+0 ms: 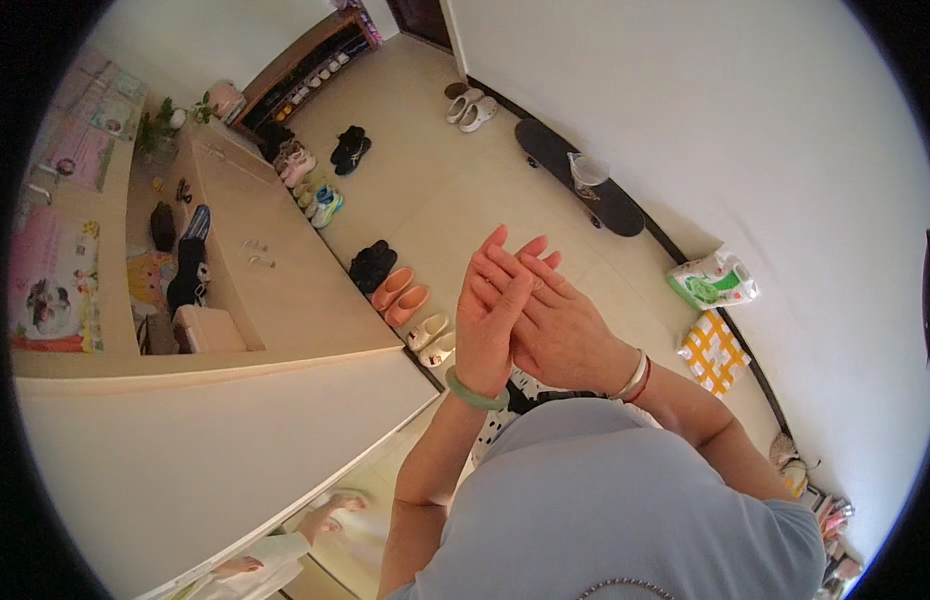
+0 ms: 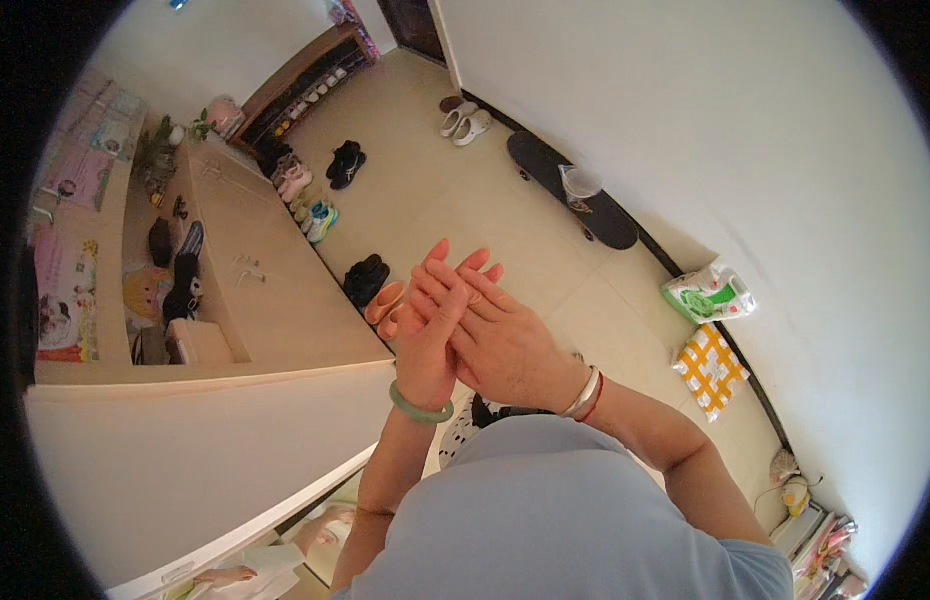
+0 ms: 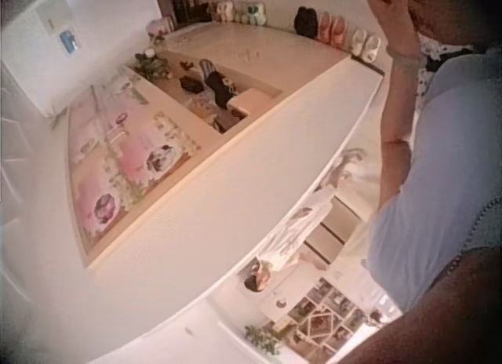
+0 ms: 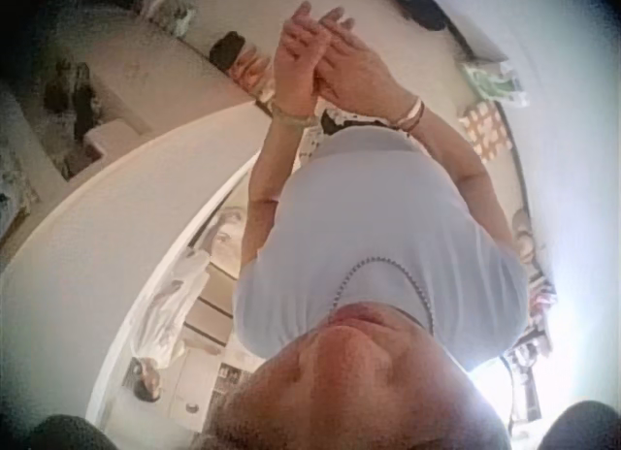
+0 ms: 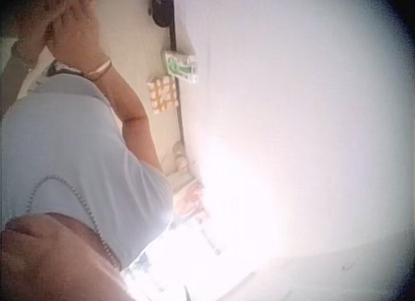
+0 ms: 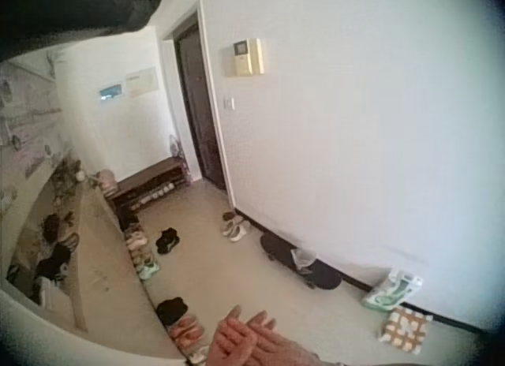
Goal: The person washes a white bowl under running water in the kitchen sink, then scoops cooked white rice from a rice cooker into the bowl using a rice paddle. The person then scrapes the remaining rice from the paddle into a trash bin and places the bowl in the sink.
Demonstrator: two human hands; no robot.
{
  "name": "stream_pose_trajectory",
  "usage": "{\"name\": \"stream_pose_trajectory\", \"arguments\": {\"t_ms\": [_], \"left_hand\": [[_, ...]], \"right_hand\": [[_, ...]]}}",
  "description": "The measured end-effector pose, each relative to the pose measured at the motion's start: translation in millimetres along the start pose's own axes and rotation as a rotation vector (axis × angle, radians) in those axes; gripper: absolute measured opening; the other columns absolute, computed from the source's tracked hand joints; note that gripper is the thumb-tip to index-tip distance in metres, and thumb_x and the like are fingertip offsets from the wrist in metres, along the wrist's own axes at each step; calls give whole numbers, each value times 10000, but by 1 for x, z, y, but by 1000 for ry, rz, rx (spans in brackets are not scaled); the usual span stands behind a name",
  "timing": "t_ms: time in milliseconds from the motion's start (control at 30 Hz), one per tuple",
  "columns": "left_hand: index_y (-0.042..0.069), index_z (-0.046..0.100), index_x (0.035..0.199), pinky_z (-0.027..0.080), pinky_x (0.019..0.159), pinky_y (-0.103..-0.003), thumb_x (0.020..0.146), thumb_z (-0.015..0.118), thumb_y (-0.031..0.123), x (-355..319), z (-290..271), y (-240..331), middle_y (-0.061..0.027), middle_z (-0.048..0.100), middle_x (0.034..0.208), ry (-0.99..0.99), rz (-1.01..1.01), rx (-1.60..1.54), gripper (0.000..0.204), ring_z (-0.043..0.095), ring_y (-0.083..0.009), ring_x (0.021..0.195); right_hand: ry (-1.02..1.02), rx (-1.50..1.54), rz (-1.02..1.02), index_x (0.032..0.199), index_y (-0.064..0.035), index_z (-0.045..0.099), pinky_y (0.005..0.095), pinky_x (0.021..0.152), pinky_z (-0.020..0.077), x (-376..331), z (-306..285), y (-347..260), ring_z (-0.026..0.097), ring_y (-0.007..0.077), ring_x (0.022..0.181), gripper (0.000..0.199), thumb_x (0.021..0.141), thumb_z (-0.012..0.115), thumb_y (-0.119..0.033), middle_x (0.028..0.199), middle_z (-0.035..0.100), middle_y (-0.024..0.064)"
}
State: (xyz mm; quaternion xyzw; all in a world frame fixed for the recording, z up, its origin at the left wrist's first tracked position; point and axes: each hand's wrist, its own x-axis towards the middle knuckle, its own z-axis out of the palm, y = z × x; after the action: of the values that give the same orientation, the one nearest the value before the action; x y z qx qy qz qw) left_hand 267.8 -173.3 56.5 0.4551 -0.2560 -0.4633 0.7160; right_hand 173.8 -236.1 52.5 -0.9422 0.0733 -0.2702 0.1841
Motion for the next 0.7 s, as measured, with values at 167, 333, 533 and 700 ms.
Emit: {"name": "stream_pose_trajectory", "arguments": {"t_ms": [167,333,533,700], "left_hand": [[-39,425,1228,505,945,-369,1044,357,312,-2,-18,8,-217,593,1168,111,-29,-137,402,601,-324,1101],[-39,487,1202,501,933,-371,1046,347,330,1,-50,1,-188,644,1100,-54,-7,-329,425,612,-300,1092],[5,397,1407,263,1129,-453,975,490,284,15,-12,-16,-180,396,1459,256,615,1058,523,350,-308,1376],[80,357,1459,92,1140,-603,854,591,288,22,38,-69,-27,274,1554,-108,699,1736,681,212,-207,1449]], "right_hand": [[-116,-92,-92,1336,55,468,393,1171,207,-1,13,-3,335,261,1392,582,813,561,-184,1445,414,183],[-195,-8,-179,1383,20,426,392,1157,231,4,0,-2,357,259,1379,624,807,590,-156,1465,383,194],[-64,919,252,1474,-23,261,383,1126,285,-25,-15,38,360,249,1371,686,889,612,-93,1497,339,160],[212,1521,477,1484,-22,203,350,1018,426,-32,-34,74,504,223,1239,667,939,584,-66,1390,458,170]]}}
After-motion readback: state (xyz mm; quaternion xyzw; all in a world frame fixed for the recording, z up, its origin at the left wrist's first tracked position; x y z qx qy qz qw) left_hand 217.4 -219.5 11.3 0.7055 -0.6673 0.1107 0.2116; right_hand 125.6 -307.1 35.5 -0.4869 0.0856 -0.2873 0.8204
